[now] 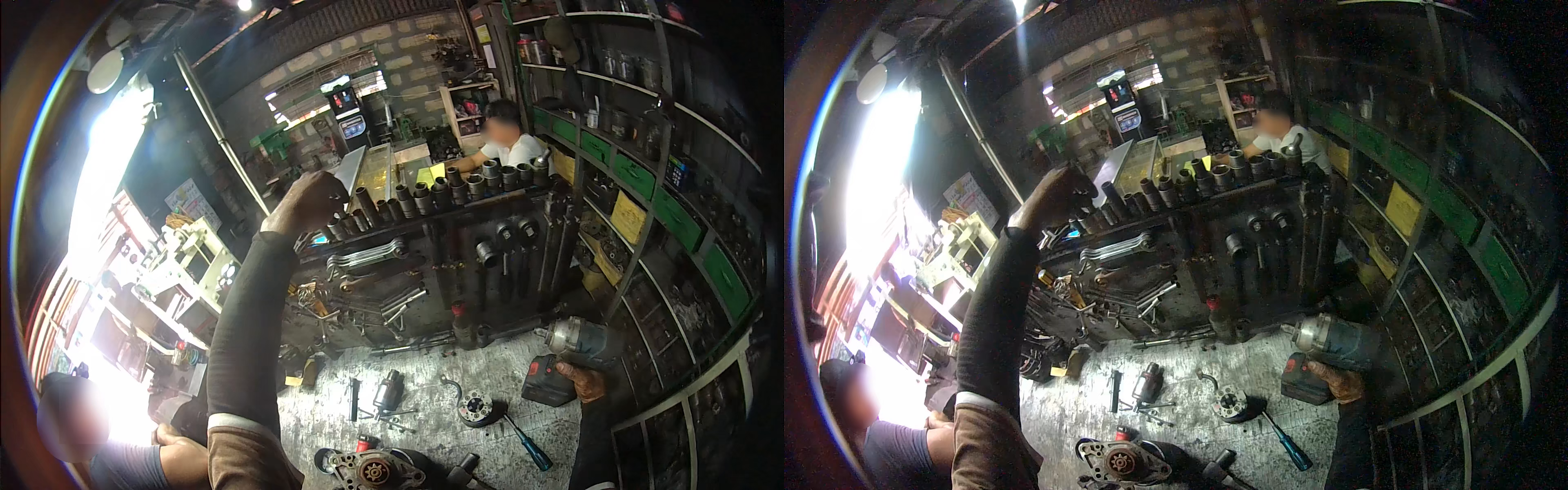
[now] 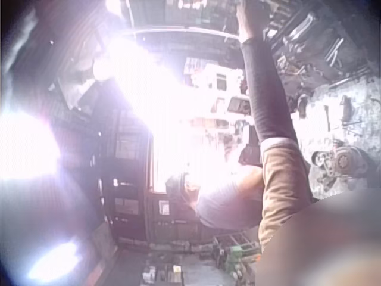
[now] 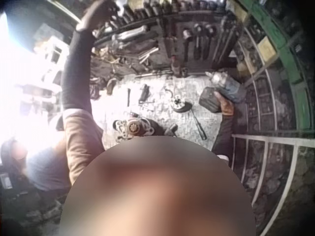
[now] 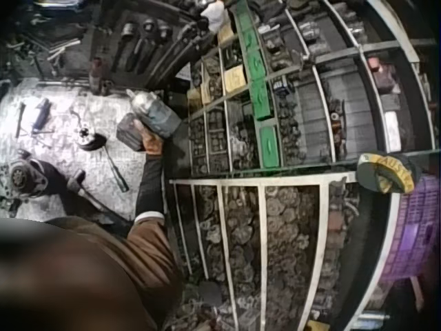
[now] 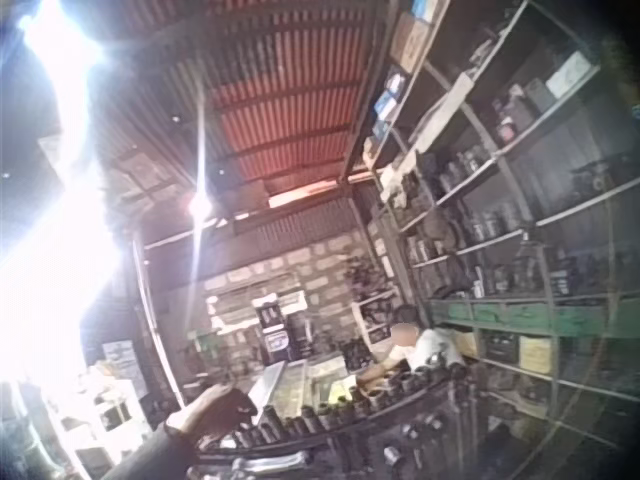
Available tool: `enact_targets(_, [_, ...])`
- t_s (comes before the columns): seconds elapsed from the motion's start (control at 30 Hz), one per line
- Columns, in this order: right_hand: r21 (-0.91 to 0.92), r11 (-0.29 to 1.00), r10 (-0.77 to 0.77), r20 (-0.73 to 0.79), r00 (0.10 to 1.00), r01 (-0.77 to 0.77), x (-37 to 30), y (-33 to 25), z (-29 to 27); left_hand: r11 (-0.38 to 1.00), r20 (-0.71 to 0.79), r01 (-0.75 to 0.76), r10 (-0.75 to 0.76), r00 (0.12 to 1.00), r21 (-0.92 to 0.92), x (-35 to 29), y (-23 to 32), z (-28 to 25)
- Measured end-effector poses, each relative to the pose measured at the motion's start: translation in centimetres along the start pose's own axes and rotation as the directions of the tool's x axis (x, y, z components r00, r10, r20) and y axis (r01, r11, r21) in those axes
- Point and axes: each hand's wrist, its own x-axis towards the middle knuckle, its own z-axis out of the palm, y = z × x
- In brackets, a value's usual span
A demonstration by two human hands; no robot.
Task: The person disassembles a mechanical assembly on a workbench using a cordless impact driver and hand tools. They remove bolts, separate components, and inspect internal parts, then reassemble the unit by aligning and fastening pieces back together.
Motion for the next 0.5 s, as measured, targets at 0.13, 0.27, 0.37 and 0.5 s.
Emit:
enact_targets(0.13, [0.013,1.0,-0.005,0.004,1.0,0.005,-0.2,-0.9,0.3,0.995,-0.011,0.081,-0.081,0.997,-0.057,0.3,-0.2,0.5])
enact_targets(0.27, [0.072,0.997,-0.002,0.027,1.0,0.0,-0.2,-1.1,0.4,0.998,-0.037,0.024,-0.026,0.999,-0.057,-0.1,-0.1,1.1])
enact_targets(0.37, [0.038,0.997,-0.071,0.069,0.995,0.068,0.0,-0.7,0.2,1.0,-0.037,0.021,-0.022,0.999,-0.018,-0.5,0.4,1.0])
enact_targets(0.5, [-0.167,0.972,-0.157,0.067,0.985,0.167,0.3,-0.4,-0.2,0.988,-0.153,0.069,-0.048,0.987,0.136,-0.4,2.5,-0.1])
